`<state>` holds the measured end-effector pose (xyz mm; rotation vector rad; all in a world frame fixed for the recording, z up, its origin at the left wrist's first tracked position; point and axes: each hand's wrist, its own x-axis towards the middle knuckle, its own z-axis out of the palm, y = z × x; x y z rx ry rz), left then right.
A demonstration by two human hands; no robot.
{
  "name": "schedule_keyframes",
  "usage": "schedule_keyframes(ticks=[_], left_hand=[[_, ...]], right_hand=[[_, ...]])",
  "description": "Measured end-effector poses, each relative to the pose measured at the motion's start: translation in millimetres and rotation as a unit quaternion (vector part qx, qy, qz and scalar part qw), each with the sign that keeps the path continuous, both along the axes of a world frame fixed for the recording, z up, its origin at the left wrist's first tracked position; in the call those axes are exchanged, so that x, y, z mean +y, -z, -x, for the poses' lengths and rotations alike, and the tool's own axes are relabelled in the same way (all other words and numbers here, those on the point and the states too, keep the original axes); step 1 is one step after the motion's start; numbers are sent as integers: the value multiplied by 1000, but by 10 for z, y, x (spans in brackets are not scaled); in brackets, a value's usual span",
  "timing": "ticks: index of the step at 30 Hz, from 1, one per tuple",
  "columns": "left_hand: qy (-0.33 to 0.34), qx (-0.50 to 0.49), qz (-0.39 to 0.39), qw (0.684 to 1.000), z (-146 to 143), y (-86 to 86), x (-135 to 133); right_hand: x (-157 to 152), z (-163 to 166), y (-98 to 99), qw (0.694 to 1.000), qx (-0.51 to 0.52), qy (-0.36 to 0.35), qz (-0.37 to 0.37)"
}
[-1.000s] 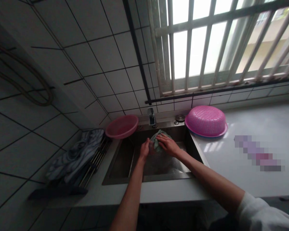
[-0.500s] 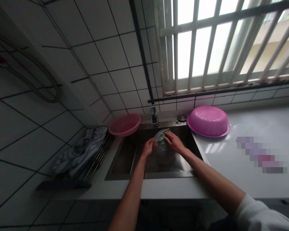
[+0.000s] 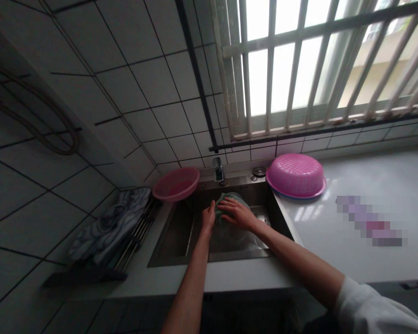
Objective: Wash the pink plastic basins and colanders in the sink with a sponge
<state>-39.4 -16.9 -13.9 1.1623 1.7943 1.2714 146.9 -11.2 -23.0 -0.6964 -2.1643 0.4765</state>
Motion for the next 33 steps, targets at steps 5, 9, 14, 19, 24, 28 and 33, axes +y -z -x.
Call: schedule_keyframes(ticks=[5,9,14,19,24,28,33], left_hand=[[-16,-49,-12,999,-44,1,-59],[-8,-68,-49,996,-57,-7,-36],[-10,-67,-70,995,-2,8,-52],[-7,-66,-33,997,-51,-29,-79],[-6,-61,-73,995,-76,-53,-70],[-1,-62,-83,995,-65,-46,-98],[3,-64,-42,997,-84,-39,-94]], right_hand=[[142,-153,57,989,71,106,81],[-117,-1,-83,998,-27,-38,-45],[-130,-7,-114,999,-11,-25,-33],[27,-138,-43,991,54,112,53],[-258,68,-185,992,-69,-78,-72],[-123,45,-102,1000,-7,-24,-17],[110,-82,92,978,117,143,100]])
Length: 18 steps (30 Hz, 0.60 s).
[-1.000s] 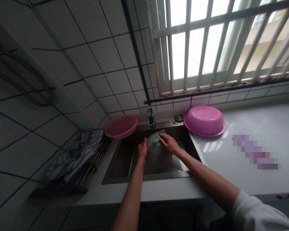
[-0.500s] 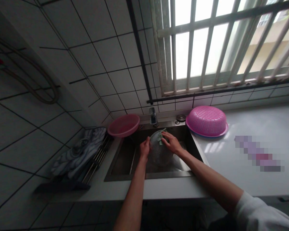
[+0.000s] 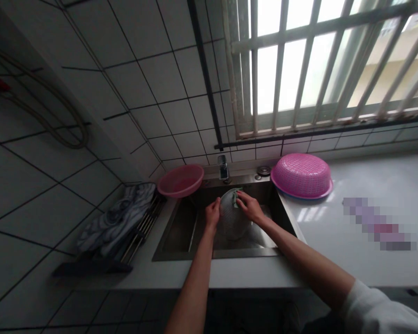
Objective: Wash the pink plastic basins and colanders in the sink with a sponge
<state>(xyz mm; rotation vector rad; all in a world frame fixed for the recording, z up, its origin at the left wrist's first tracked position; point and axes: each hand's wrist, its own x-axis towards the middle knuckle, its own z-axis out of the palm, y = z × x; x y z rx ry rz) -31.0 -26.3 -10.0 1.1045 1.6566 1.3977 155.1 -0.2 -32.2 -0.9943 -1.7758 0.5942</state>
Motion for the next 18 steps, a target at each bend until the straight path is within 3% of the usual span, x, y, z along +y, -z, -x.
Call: schedule_keyframes(ticks=[2,5,7,9,11,13,15,18], left_hand=[[2,-6,-17,1000,-4,0,18],[-4,-12,-46,999,0,-7,29],[-6,-14,-53,998,-1,-17,19],[-3,-15,-47,999,-11,-31,3],[-2,-17,-24,1000,-27,-45,-9],[-2,-17,-1,1000,-43,-58,-11],[-5,-18,3,1000,-50,-67,-4],[-5,-19,-18,1000,-44,-72,6]], right_hand=[[-107,54,-43,996,-58,-54,-52],[-316,184,-175,957,-150,-192,-159],[-341,210,-222,946,-163,-224,-169],[-246,159,-197,967,-134,-174,-130],[-106,65,-127,993,-71,-74,-63],[-23,-13,-71,999,-32,-9,-18],[-56,-22,-74,998,-50,-16,-32],[-253,96,-176,974,-142,-121,-131]])
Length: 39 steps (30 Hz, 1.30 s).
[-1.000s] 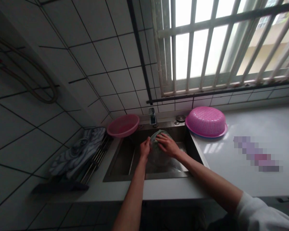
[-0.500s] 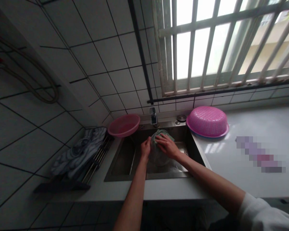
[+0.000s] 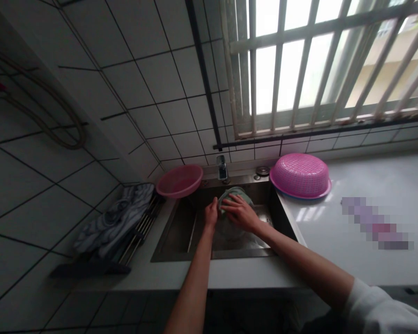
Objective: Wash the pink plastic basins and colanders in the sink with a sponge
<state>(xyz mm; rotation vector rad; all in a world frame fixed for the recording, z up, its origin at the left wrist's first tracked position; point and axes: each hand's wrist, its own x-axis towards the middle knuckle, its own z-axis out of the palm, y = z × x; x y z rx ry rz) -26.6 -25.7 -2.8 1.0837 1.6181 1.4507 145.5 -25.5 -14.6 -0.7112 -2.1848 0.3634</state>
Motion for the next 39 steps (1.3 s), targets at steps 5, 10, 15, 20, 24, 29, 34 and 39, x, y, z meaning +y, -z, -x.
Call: schedule_keyframes(ticks=[5,10,15,20,24,29,34,39], left_hand=[[24,30,-20,999,34,47,10],[44,72,31,996,46,146,47],[41,254,-7,966,57,139,22],[-13,352,64,934,105,19,-17],[-30,312,144,939,186,10,18],[-20,183,70,980,210,130,56],[2,37,39,999,119,196,45],[32,-13,19,999,99,226,45]], right_hand=[[-30,87,-60,997,-29,-62,-22],[331,-180,216,964,147,130,181],[404,-247,345,965,137,101,201],[253,-87,239,985,66,79,139],[21,81,71,999,-22,10,35],[-14,101,-9,995,-58,-69,-39],[313,-167,166,983,79,130,99],[167,-107,104,998,0,59,22]])
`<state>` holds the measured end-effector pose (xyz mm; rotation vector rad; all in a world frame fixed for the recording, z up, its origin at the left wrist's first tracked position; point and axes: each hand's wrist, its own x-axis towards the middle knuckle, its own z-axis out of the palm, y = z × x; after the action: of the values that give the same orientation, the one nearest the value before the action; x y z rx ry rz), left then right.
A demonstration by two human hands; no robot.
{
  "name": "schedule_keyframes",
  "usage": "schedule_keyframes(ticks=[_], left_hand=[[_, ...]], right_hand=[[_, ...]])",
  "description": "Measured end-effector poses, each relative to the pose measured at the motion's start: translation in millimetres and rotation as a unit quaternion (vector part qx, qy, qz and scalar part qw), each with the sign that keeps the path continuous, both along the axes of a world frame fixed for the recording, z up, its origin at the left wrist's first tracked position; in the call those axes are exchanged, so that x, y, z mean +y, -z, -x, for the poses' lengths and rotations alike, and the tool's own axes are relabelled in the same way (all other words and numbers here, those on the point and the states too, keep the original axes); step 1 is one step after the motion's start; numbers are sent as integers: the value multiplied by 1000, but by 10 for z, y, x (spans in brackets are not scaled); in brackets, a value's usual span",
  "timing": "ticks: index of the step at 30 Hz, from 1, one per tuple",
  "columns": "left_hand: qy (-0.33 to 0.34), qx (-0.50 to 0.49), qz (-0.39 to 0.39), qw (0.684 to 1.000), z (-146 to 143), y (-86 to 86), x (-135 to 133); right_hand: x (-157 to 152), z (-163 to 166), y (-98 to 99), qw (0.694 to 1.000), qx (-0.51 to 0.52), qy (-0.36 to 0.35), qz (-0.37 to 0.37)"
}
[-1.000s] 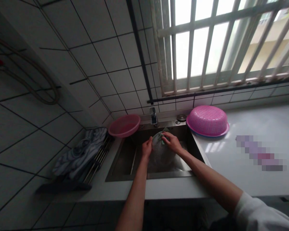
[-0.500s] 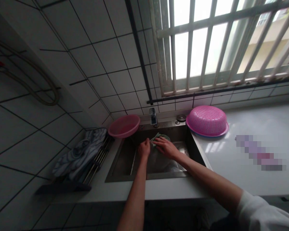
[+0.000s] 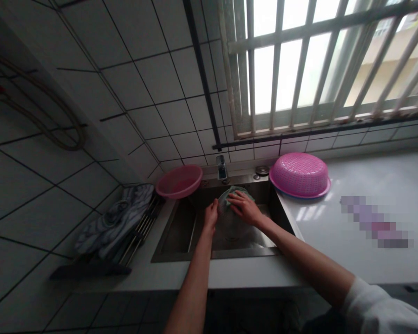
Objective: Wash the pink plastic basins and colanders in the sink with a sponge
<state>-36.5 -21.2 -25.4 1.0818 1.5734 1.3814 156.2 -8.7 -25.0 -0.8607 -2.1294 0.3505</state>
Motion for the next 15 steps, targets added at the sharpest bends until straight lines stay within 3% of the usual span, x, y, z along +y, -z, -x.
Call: schedule_keyframes(ticks=[4,6,10,12,15], left_hand=[[-4,-23,-27,999,21,15,1],[-4,-29,-17,999,24,13,-1],[-7,-43,12,999,18,-5,-4],[-4,-58,16,998,17,-11,-3],[2,-77,3,997,29,-5,-3]], right_hand=[[-157,112,-113,986,-84,-127,-68],[-90,61,-106,993,-55,-95,-37],[73,-90,-61,997,40,39,53],[31,-79,-79,999,8,6,39],[-129,32,-133,992,-70,-98,-28]])
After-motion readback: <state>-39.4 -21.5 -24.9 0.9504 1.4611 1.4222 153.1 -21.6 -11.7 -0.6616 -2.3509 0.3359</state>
